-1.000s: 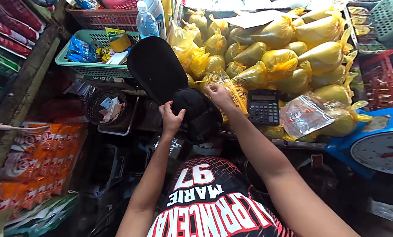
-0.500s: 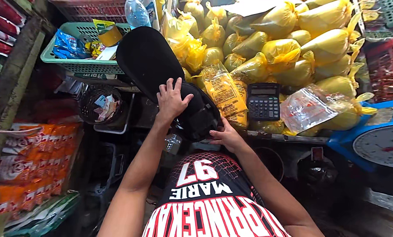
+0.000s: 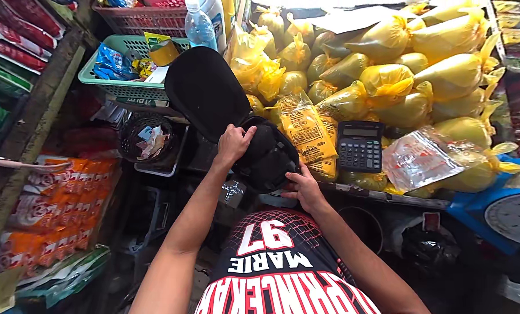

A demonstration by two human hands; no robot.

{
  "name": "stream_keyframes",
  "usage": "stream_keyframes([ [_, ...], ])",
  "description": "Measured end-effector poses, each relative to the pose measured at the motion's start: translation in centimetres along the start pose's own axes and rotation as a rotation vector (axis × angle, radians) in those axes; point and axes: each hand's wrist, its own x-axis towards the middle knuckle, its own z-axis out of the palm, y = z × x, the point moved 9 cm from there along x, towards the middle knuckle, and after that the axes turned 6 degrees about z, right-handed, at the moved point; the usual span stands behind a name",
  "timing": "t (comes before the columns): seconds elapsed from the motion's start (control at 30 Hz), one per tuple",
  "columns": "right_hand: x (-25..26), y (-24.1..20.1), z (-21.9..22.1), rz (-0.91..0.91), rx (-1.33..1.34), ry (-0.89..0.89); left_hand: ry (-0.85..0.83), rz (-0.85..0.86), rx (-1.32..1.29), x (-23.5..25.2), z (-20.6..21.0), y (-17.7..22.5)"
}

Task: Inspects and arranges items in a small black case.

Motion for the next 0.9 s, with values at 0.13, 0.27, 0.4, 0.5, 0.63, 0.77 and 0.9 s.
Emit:
stream_keyframes([
  [0.13, 0.0, -0.5, 0.4, -0.034, -0.082, 0.078, 0.219, 0.054, 0.325, 0.0, -0.2, 1.3],
  [0.27, 0.6, -0.6, 1.2, -0.049, -0.239, 0.139, 0.445, 0.154, 0.262, 0.0, -0.5, 1.6],
  [0.4, 1.0, -0.4, 1.3, -0.033, -0.224, 0.171, 0.285, 0.238, 0.051, -0.3, -0.9, 1.3],
  [0.5, 1.1, -0.5, 1.4, -0.037, -0.208, 0.161, 0.139, 0.256, -0.005, -1.3, -2.9, 0.6],
  [0.63, 1.3, -0.6, 1.2, -0.030, -0.213, 0.147, 0.557, 0.141, -0.073, -5.0, -12.1, -1.7],
  [0.77, 1.1, -0.4, 1.3, -0.024, -0.222, 0.164, 0.784, -0.020, -0.506, -4.1, -15.7, -7.3],
  [0.9, 1.1, -0.7, 1.3, -0.018, -0.243, 0.151, 0.537, 0.017, -1.022, -1.6, -12.3, -6.9],
])
